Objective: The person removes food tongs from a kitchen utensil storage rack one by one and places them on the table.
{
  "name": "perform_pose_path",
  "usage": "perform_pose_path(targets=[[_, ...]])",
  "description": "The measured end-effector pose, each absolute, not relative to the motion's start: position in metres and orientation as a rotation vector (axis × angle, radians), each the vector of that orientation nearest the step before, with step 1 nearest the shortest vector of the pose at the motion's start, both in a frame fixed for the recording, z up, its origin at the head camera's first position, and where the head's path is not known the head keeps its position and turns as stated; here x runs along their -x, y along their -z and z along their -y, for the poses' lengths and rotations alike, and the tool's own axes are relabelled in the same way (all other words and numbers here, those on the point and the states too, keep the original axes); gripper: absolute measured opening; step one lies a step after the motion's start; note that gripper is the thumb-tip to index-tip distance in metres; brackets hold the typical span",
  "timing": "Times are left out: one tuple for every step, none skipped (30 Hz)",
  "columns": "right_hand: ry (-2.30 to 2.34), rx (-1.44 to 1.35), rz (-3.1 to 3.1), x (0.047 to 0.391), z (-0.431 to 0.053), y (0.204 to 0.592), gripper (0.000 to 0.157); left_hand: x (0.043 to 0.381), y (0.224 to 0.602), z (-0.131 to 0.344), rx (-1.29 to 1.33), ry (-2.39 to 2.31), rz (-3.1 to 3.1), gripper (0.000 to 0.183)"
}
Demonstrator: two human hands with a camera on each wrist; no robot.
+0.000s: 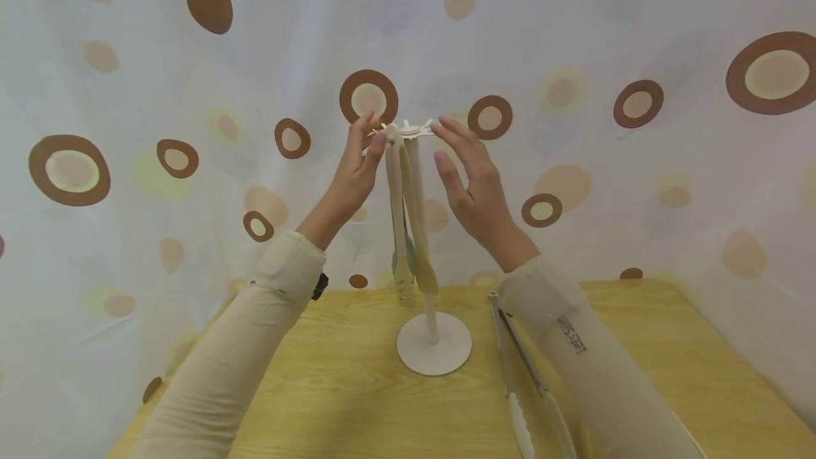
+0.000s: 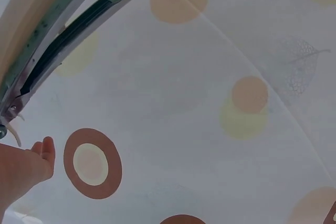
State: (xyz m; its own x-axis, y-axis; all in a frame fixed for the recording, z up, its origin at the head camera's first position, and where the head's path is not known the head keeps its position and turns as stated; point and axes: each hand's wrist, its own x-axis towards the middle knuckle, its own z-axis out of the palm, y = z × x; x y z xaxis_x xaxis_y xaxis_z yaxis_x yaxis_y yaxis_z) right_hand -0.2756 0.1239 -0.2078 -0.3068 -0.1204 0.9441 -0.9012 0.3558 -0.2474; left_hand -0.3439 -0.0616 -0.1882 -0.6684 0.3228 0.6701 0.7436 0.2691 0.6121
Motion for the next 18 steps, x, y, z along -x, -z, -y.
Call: perform_pose_path(targets=[[-1.058,-0.926,1.689,0.279,-0.125,0.208,0.036,0.344,0.19,0.063,0.966,1.391,2.125,0.054],[-1.059,-0.93,1.689,0.283,-0.126,0.209,0.037,0.344,0.191,0.064,0.968,1.407,2.119,0.054],[-1.049,-0.928,1.695,0.286,-0.127,0.21,0.038,0.344,0.193,0.066,0.966,1.415,2.119,0.054],[-1.05,-0.924,1.699,0.291,-0.128,0.211,0.038,0.343,0.194,0.067,0.964,1.424,2.121,0.054],[-1.051,-0.917,1.702,0.296,-0.129,0.212,0.039,0.343,0.196,0.068,0.963,1.431,2.127,0.054],[-1.05,-0.906,1.708,0.3,-0.13,0.213,0.04,0.342,0.198,0.07,0.957,1.436,2.138,0.054],[-1.051,-0.893,1.716,0.305,-0.131,0.213,0.04,0.341,0.2,0.072,0.951,1.442,2.15,0.055],[-1.05,-0.882,1.722,0.307,-0.131,0.213,0.04,0.34,0.202,0.073,0.942,1.447,2.161,0.055],[-1.05,-0.871,1.731,0.308,-0.131,0.212,0.04,0.339,0.204,0.074,0.935,1.455,2.17,0.055],[-1.055,-0.863,1.74,0.308,-0.131,0.21,0.039,0.339,0.207,0.076,0.926,1.464,2.177,0.056],[-1.064,-0.856,1.754,0.306,-0.129,0.207,0.038,0.338,0.208,0.077,0.921,1.472,2.18,0.055],[-1.076,-0.848,1.776,0.302,-0.127,0.203,0.038,0.337,0.21,0.079,0.912,1.476,2.187,0.055],[-1.089,-0.838,1.802,0.297,-0.125,0.2,0.038,0.336,0.212,0.08,0.905,1.48,2.192,0.055],[-1.102,-0.835,1.827,0.292,-0.124,0.196,0.038,0.336,0.214,0.081,0.903,1.479,2.196,0.055],[-1.112,-0.829,1.854,0.292,-0.124,0.194,0.038,0.336,0.216,0.083,0.899,1.479,2.203,0.054],[-1.131,-0.829,1.879,0.293,-0.124,0.193,0.039,0.336,0.218,0.084,0.894,1.475,2.21,0.054],[-1.138,-0.828,1.903,0.294,-0.125,0.192,0.04,0.336,0.22,0.085,0.89,1.472,2.219,0.054],[-1.142,-0.831,1.921,0.298,-0.126,0.193,0.041,0.337,0.223,0.086,0.882,1.471,2.231,0.054]])
